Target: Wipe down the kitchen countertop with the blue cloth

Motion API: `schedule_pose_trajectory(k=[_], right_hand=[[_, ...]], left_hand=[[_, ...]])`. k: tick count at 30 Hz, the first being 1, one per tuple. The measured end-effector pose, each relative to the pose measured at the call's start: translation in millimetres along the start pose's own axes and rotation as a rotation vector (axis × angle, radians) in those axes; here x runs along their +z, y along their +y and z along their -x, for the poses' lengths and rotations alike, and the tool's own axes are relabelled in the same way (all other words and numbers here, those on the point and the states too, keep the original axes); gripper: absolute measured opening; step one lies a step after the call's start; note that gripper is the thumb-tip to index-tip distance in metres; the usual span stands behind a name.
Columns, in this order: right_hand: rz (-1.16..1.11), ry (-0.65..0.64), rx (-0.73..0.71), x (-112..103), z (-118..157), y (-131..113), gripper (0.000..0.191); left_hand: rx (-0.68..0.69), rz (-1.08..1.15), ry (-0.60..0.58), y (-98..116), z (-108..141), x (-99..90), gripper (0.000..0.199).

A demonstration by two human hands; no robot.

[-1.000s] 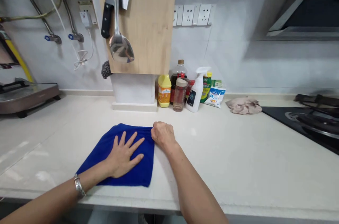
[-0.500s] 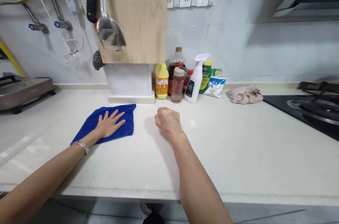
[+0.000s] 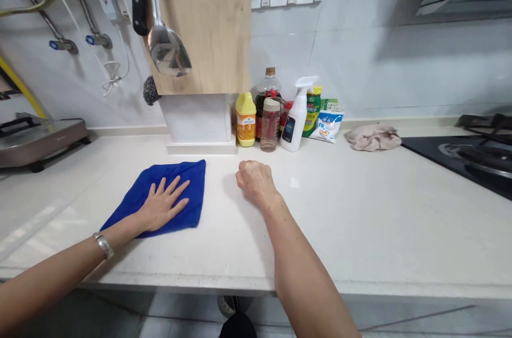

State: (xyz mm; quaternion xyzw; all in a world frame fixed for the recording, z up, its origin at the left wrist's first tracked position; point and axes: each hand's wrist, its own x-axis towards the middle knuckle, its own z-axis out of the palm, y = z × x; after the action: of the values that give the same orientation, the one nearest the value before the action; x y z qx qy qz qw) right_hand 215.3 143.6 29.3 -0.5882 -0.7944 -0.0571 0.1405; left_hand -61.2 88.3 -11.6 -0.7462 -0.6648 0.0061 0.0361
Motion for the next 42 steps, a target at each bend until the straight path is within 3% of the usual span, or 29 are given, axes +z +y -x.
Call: schedule_pose_trajectory(k=[6, 12, 20, 31, 34, 38, 42], right_hand=[[0.003, 0.017, -0.012, -2, 1, -2, 0.028], [0.005, 0.042, -0.057, -4, 2, -8, 0.025], [-0.015, 0.068, -0.101, -12, 4, -20, 0.025], [-0.049, 0.126, -0.165, -22, 8, -24, 0.027], [-0.016, 0.103, -0.193, -17, 8, -26, 0.027], [0.040, 0.043, -0.218, -9, 7, -24, 0.027], [0.054, 0.046, -0.168, -4, 6, -13, 0.028]], left_hand=[[0.170, -0.028, -0.014, 10, 54, -4.1, 0.063], [0.253, -0.090, 0.039, 24, 73, -2.3, 0.062], [0.428, -0.143, 0.155, 69, 63, -7.2, 0.056], [0.349, 0.019, 0.002, 171, 36, -4.7, 0.062], [0.430, 0.080, -0.060, 194, 27, -8.9, 0.062], [0.551, 0.128, -0.034, 200, 23, -8.1, 0.061], [0.577, 0.223, 0.025, 175, 25, -2.7, 0.061]])
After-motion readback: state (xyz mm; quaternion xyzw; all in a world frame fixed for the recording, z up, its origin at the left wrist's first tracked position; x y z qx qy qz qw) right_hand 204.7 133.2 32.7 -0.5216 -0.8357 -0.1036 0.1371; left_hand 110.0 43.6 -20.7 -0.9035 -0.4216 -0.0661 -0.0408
